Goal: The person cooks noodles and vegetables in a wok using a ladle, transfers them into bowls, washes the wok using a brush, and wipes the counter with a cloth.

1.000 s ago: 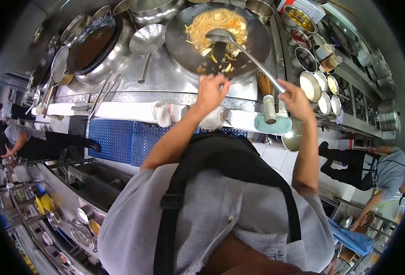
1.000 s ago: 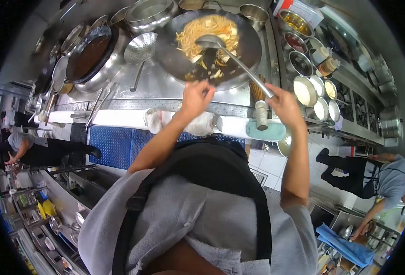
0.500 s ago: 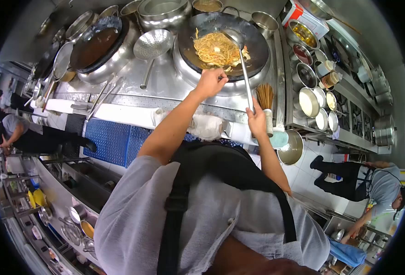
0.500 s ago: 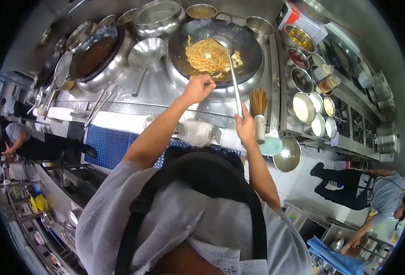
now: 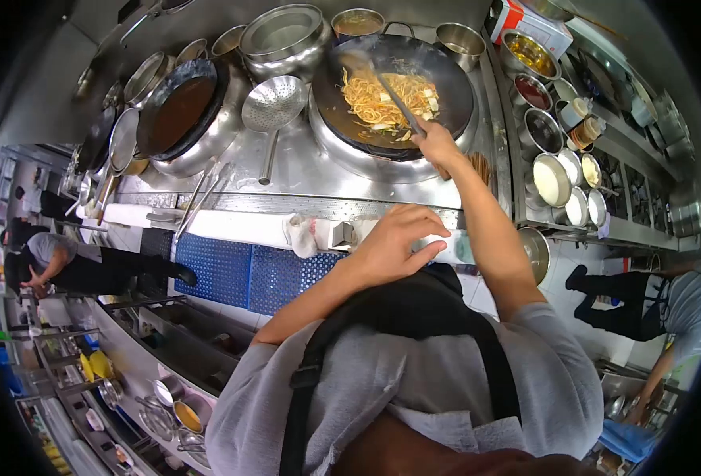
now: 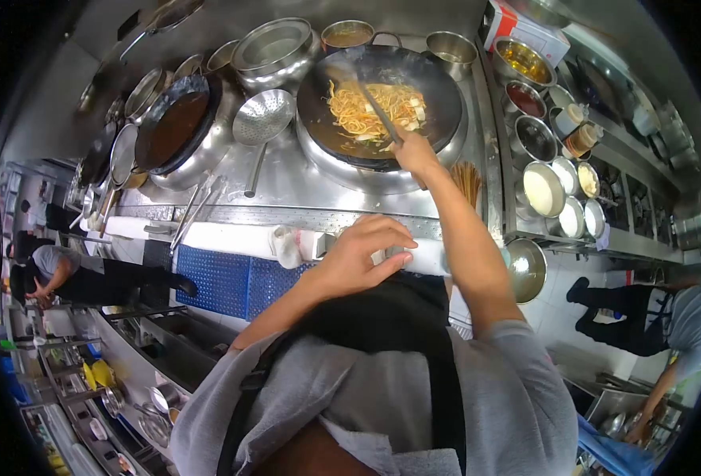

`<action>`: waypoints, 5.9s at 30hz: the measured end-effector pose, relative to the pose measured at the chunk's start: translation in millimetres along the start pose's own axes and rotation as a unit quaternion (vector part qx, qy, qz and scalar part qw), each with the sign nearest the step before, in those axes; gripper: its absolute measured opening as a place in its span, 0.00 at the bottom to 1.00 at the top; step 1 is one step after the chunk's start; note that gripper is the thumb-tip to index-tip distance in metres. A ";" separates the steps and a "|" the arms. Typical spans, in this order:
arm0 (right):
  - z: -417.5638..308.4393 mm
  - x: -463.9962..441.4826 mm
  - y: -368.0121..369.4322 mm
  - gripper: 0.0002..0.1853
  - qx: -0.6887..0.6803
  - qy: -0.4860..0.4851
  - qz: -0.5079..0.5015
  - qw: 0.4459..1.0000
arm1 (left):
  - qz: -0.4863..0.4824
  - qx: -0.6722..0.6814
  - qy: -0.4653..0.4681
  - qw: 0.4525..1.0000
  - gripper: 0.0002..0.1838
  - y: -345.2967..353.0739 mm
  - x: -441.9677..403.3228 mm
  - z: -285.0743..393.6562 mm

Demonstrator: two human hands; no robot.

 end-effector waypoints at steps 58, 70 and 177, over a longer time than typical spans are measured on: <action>42.8 109.4 -61.9 0.34 0.122 -0.089 0.050 0.987 | 0.133 -0.211 -0.082 0.965 0.09 7.9 -20.1 -210.1; 31.3 87.1 -58.1 0.31 0.068 -0.036 0.015 0.997 | 0.141 -0.171 -0.098 0.970 0.09 6.3 -24.0 -219.1; 40.1 181.6 -109.3 0.27 0.080 -0.068 0.006 0.994 | 0.123 -0.231 -0.094 0.961 0.06 34.6 50.5 -78.0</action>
Point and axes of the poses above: each hand's wrist, its own x-axis away from the middle knuckle, its own y-axis out of the palm, z = x × y, the point moved 3 cm from there along -x, towards the middle knuckle, and after that the axes turned 6 degrees about y, right-handed, at the moved point
